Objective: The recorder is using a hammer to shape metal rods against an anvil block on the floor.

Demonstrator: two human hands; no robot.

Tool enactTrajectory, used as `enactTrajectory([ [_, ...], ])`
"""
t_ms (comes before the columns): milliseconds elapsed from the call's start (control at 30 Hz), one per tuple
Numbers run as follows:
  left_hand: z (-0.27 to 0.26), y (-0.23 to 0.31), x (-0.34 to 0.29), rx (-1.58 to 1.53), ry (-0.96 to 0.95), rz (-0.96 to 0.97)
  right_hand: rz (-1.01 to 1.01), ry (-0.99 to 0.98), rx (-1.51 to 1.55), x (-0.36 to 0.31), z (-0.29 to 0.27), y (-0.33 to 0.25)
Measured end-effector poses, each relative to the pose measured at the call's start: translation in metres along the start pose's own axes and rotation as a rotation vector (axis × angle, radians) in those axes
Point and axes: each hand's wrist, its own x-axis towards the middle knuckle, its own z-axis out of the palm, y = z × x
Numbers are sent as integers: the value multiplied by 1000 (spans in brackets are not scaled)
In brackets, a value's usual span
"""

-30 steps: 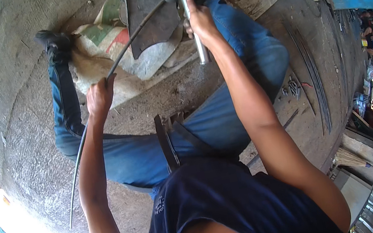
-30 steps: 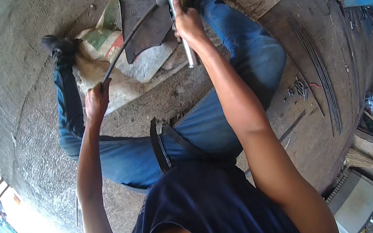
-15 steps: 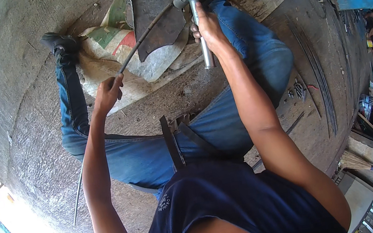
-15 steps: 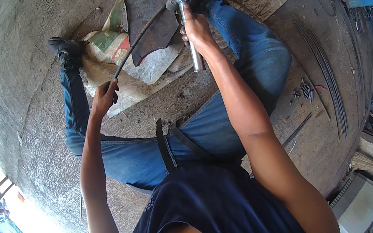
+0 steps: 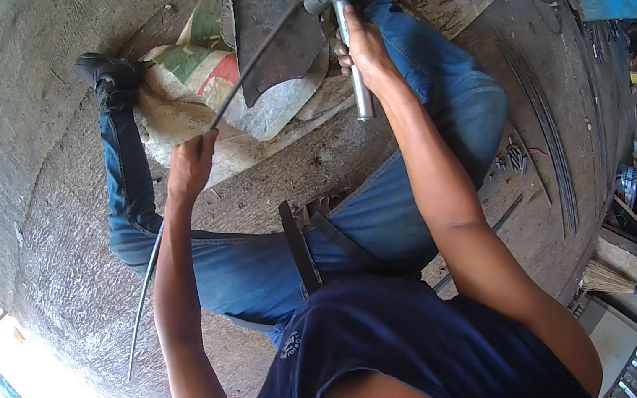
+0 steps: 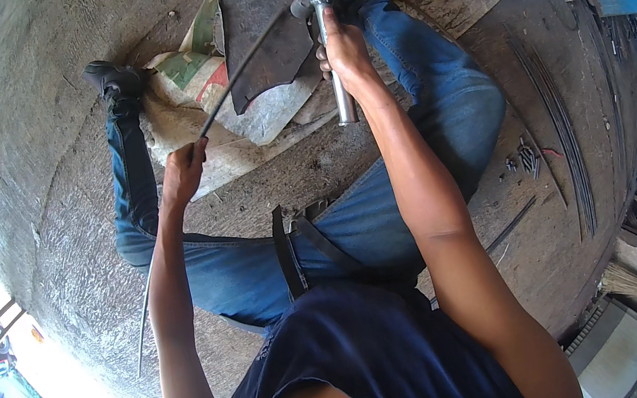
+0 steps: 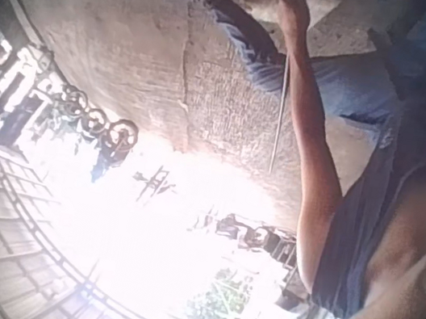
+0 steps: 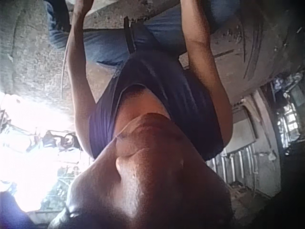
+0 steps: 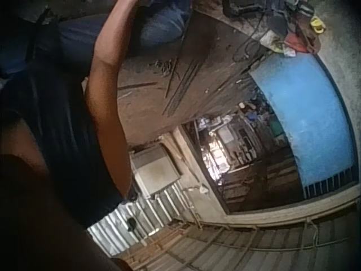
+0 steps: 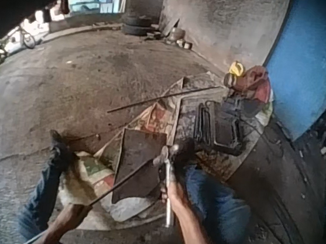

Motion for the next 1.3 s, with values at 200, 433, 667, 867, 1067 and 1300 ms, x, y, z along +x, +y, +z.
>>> enactTrajectory([
  [200,-1,-2,2,97,74,-4,-42,13,-21,1,6,0],
  [433,-1,2,2,117,78,-5,-183,13,-156,-3,19,-19],
  [667,0,8,1,173,85,-21,-177,5,-540,33,29,-5],
  [867,7,3,1,264,138,14,-116,-94,-87,-3,23,-33],
  [1067,3,-2,-7,294,131,1,-576,223,49,-73,39,-178],
  [1300,6,-7,-7,318,94,-16,-352,155,-833,36,24,3],
])
